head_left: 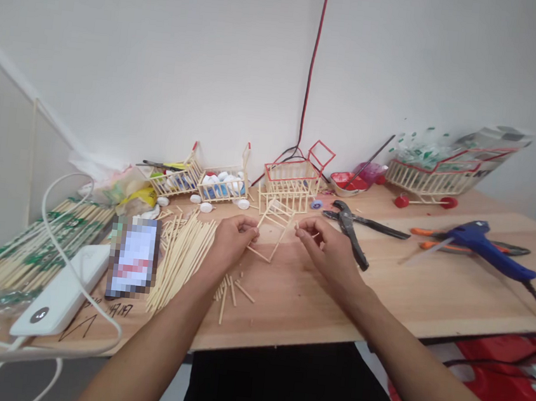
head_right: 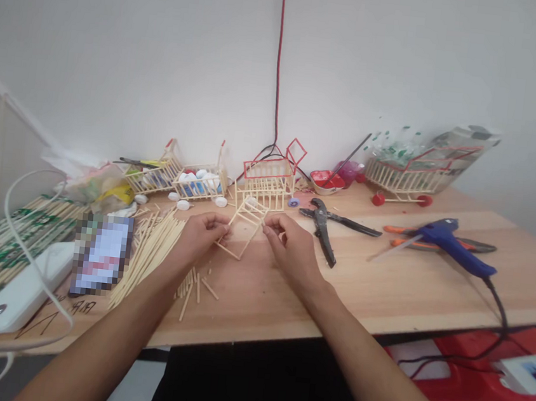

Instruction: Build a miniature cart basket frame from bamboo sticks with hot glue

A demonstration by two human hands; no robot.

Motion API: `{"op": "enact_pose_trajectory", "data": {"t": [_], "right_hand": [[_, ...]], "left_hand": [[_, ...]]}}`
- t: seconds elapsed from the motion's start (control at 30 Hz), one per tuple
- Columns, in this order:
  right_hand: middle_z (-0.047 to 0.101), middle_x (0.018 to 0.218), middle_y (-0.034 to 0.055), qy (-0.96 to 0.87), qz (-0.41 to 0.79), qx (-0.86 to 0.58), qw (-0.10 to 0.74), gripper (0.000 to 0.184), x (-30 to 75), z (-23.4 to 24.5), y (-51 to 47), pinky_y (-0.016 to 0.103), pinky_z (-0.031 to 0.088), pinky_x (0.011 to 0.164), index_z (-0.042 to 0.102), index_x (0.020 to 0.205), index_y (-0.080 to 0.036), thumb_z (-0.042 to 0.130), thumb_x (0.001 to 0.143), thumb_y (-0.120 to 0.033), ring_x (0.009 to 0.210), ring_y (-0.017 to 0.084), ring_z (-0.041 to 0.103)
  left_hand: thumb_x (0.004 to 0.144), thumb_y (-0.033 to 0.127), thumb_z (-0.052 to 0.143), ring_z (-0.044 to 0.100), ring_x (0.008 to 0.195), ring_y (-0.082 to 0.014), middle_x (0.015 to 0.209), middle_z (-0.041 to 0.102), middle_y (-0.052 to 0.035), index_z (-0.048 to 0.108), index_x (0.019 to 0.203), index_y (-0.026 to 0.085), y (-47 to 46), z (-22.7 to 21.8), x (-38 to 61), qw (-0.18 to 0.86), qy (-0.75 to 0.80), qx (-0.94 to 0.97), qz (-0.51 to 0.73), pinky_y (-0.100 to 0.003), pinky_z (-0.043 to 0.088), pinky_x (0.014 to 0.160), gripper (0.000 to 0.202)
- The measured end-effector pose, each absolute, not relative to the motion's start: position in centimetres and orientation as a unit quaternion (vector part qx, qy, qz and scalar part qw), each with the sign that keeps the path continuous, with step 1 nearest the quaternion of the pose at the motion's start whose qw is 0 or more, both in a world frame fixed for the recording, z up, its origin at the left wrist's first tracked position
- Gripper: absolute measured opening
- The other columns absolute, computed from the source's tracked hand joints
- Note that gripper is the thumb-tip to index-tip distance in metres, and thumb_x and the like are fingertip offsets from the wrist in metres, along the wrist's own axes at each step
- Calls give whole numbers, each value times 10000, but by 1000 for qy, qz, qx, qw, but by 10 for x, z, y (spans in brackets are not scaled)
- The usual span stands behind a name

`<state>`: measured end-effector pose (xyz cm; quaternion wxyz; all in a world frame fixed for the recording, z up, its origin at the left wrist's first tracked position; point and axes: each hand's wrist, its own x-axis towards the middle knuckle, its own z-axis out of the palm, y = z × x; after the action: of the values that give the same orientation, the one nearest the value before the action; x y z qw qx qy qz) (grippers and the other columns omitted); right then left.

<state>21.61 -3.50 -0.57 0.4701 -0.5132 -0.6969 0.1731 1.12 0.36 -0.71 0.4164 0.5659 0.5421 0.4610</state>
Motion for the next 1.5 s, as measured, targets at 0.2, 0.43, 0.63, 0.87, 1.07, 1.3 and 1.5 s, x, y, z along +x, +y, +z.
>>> {"op": "enact_pose_trajectory", "data": {"t": [0.2, 0.43, 0.63, 0.87, 1.07, 1.3, 1.5], "right_hand": [[646, 813, 23, -687, 180, -523, 471, 141, 216, -4, -36, 248, 392, 591, 611, 874, -189, 522, 882, -298, 636, 122, 531], [655, 818, 28, -689, 174, -524, 470, 159, 216, -5, -36, 251, 395, 593, 615, 876, -187, 513, 885, -309, 632, 125, 528], [650, 807, 24, -688, 176, -525, 470, 147, 217, -6, -35, 249, 393, 592, 614, 864, -190, 523, 880, -305, 636, 125, 529], [655, 814, 24, -684, 179, -530, 468, 150, 216, -5, -36, 253, 387, 590, 613, 871, -190, 527, 881, -312, 629, 125, 535], [652, 811, 22, -685, 180, -529, 469, 157, 216, -4, -36, 248, 385, 591, 608, 861, -187, 521, 888, -315, 632, 120, 531], [655, 818, 28, -686, 179, -524, 471, 148, 216, -4, -36, 251, 394, 592, 613, 860, -188, 522, 885, -302, 642, 127, 535], [642, 857, 30, -693, 193, -505, 477, 111, 214, -6, -35, 251, 402, 582, 609, 876, -197, 549, 882, -290, 662, 128, 541]], "left_hand": [[642, 139, 640, 633, 635, -172, 664, 699, -33, 711, 775, 166, 2, -5, 9, 338, 567, 614, 432, -256, 431, 596, 154], [655, 145, 621, 651, 666, -195, 677, 710, -37, 712, 811, 176, 2, -7, 8, 302, 580, 640, 402, -278, 437, 626, 183], [654, 135, 633, 635, 643, -188, 670, 704, -32, 717, 821, 181, 4, -11, 7, 294, 576, 654, 392, -273, 427, 613, 193], [673, 152, 644, 631, 648, -182, 702, 709, -47, 709, 814, 168, 4, -12, 6, 295, 568, 668, 378, -271, 431, 617, 156], [667, 149, 650, 613, 630, -173, 676, 699, -32, 715, 774, 182, 2, -9, 6, 255, 566, 685, 382, -274, 420, 619, 129], [712, 166, 629, 621, 674, -172, 737, 715, -37, 716, 818, 173, 0, -6, 7, 238, 570, 699, 361, -283, 442, 652, 138], [748, 161, 617, 623, 737, -162, 838, 729, -49, 712, 880, 159, -9, 9, 18, 249, 537, 704, 393, -274, 454, 686, 163]]}}
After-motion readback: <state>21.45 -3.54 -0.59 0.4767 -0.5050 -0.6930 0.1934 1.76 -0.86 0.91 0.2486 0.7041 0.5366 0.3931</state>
